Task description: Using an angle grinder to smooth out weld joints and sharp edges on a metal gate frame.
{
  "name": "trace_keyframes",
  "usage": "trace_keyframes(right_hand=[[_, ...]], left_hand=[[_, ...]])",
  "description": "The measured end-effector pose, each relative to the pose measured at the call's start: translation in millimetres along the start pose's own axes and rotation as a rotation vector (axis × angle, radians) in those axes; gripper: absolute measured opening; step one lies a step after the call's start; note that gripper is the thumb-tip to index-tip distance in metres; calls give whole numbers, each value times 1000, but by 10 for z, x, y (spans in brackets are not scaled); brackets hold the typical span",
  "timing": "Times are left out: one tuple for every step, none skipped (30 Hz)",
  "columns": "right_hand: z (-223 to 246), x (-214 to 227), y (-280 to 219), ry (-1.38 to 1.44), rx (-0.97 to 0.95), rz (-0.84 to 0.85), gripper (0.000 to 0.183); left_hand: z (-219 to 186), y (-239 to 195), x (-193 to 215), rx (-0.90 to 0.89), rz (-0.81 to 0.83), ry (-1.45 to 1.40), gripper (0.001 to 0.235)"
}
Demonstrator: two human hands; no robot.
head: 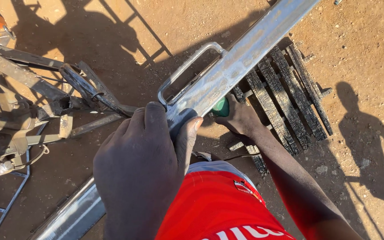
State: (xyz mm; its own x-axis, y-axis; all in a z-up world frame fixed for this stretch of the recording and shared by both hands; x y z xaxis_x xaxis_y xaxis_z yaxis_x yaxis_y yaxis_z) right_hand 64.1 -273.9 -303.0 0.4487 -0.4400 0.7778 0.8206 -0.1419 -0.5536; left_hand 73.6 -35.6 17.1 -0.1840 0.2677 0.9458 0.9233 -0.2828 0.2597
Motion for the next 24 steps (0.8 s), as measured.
trace_keyframes(right_hand=[[-11,39,-34,-1,-9,-4,91],[-1,44,-50,-2,-32,12,95],[13,46,-69,-4,-54,27,98],[1,43,-39,-1,-50,32,98],[-68,53,-12,73,-112,17,98],[-142,56,6,146,-177,2,98],[-144,82,4,148,-175,7,98],[-219,170,5,198,-236,-37,87],[-296,258,-1,249,-298,-80,77],[-319,256,45,254,-297,-84,77],[-341,252,93,244,-289,-83,77],[-423,252,96,230,-292,-81,77],[-388,214,48,232,-301,-84,77],[-287,211,40,198,-242,-90,75],[-183,206,32,163,-184,-95,74],[-254,0,60,168,-192,-103,74],[-195,-155,103,3,-62,-147,83],[-128,-345,122,-166,68,-184,94],[28,-313,-16,-165,60,-187,94],[172,-362,-135,-53,34,-102,81],[332,-418,-263,60,9,-17,69],[404,-417,-324,57,10,-16,69],[492,-432,-387,80,19,-4,70],[605,-458,-446,102,35,13,74]], left_hand=[[-19,0,-6,-6,0,-8,52],[-11,-3,-6,-1,4,1,52],[2,-10,-4,5,8,9,52],[3,-7,-1,7,11,15,52],[-4,-7,5,1,10,1,52],[-11,-8,9,-5,11,-16,52],[-5,-17,12,-4,14,-11,52],[-16,-14,28,-9,2,2,51],[-30,-9,47,-14,-11,15,51],[-28,-4,52,-19,-14,17,51],[-9,-1,28,-4,10,28,49],[-18,-11,-8,8,38,30,48],[-24,-31,-15,1,41,24,48],[-27,-28,3,-17,6,47,49],[-28,-24,22,-34,-29,70,51],[-40,-19,31,-45,-31,66,51],[-41,-16,34,-49,-27,81,52],[-36,-25,36,-49,-21,94,52],[-26,-18,42,-56,-21,90,52],[-10,-15,43,-56,-15,65,50],[10,-14,45,-56,-9,40,48],[60,14,50,-54,-10,39,48],[109,32,5,-54,41,4,42],[173,40,-32,-49,92,-26,37]])
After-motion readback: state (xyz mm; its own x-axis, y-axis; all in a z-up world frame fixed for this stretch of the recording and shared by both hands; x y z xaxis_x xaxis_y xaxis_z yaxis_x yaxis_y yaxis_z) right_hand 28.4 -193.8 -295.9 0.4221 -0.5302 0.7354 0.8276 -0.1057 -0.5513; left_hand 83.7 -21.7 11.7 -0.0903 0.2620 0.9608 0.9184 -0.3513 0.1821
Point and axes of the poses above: each hand's wrist, its own y-axis towards the middle knuckle, its own x-axis out of the back of the hand, z = x × y, the point moved 10 cm from there along y, towards the middle knuckle, and after that the axes turned 6 degrees about -z, right-handed, at the moved point
